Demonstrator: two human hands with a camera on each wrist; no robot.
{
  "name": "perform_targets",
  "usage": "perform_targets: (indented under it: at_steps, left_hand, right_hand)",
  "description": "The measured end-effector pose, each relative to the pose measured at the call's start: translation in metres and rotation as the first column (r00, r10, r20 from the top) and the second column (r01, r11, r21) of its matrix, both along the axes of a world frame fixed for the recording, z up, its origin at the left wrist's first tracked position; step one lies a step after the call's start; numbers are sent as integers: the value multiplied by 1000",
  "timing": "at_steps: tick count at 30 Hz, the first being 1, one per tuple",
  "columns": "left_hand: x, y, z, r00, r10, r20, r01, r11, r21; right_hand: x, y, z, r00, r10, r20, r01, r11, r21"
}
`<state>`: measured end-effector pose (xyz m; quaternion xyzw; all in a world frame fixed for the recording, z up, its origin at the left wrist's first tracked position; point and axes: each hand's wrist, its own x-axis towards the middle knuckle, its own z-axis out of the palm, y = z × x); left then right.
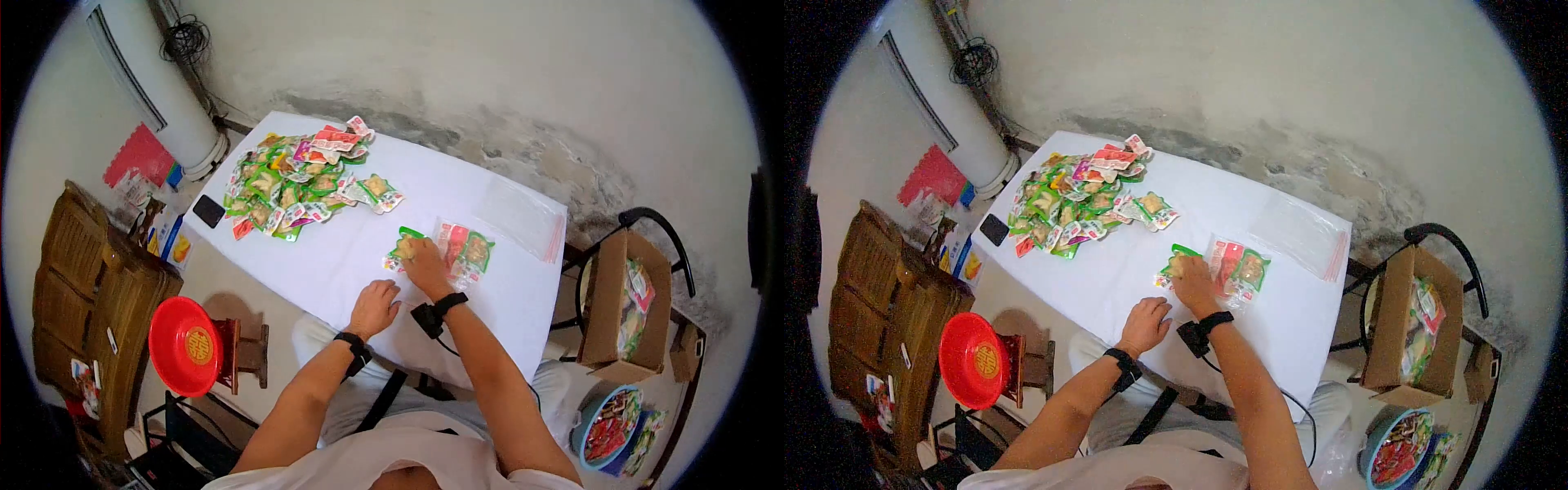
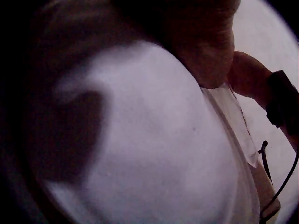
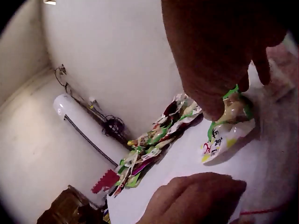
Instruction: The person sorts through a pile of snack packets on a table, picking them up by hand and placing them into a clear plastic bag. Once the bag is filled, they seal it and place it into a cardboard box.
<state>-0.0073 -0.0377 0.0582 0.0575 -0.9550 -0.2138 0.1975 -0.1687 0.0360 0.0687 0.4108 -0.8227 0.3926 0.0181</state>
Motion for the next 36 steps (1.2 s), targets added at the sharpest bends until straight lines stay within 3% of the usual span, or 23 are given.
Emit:
perform_targets:
  at_steps: [4,6,7,9,10,12,13,15,16,18,22,26,28,30,32,33,35,36]
  left_hand:
    - [-1,-1,2,999,-14,37,13,1000,29]
    - [-1,-2,3,999,-17,36,16,999,41]
    - [0,-3,2,999,-31,36,29,998,54]
    - [-1,-3,-4,999,-17,48,14,997,75]
    - [-1,-3,-4,998,-17,62,11,995,94]
    - [0,-6,-5,997,-20,74,13,996,91]
    - [1,-6,-5,995,-34,89,27,996,84]
    - [1,-5,-6,993,-23,119,15,998,65]
    - [1,-5,-8,989,-16,149,10,999,43]
    - [1,-4,-19,994,-14,106,16,1000,-13]
    - [-1,-3,-12,1000,31,3,-31,999,-36]
    - [-7,-3,-22,991,-35,127,44,997,-67]
    - [-9,-2,-5,940,12,342,4,999,-46]
    - [-9,-2,-8,955,17,295,6,997,-79]
    - [-8,-2,-13,968,29,248,0,993,-115]
    - [-9,-3,-16,986,10,168,8,994,-106]
    - [-11,-4,-8,997,-2,81,10,995,-100]
    - [-11,-3,-4,993,-10,115,18,997,-70]
  right_hand:
    - [-7,-7,-7,1000,4,15,-5,998,58]
    - [-10,-14,-10,999,41,-20,-35,975,218]
    - [-11,-19,-5,998,53,-21,-47,974,220]
    - [-14,-30,13,991,112,69,-130,911,392]
    - [-16,-38,14,990,122,68,-139,908,395]
    - [-20,-55,16,967,189,-171,-152,966,209]
    - [-23,-65,13,965,196,-172,-158,965,211]
    - [-29,-87,5,869,351,-347,-282,930,235]
    - [-30,-95,-1,868,354,-348,-285,929,235]
    - [-30,-111,-13,897,331,-292,-196,892,408]
    - [-27,-131,-24,930,227,-290,-81,895,439]
    - [-27,-134,-32,903,145,-404,28,920,391]
    - [-23,-132,-15,921,157,-357,-38,947,319]
    - [-26,-128,-5,931,149,-333,-74,971,228]
    - [-32,-124,-3,962,132,-240,-181,964,-195]
    - [-37,-121,-2,960,139,-242,-189,962,-198]
    - [-45,-112,10,980,125,155,-61,930,-363]
    - [-47,-105,15,980,131,153,-68,930,-362]
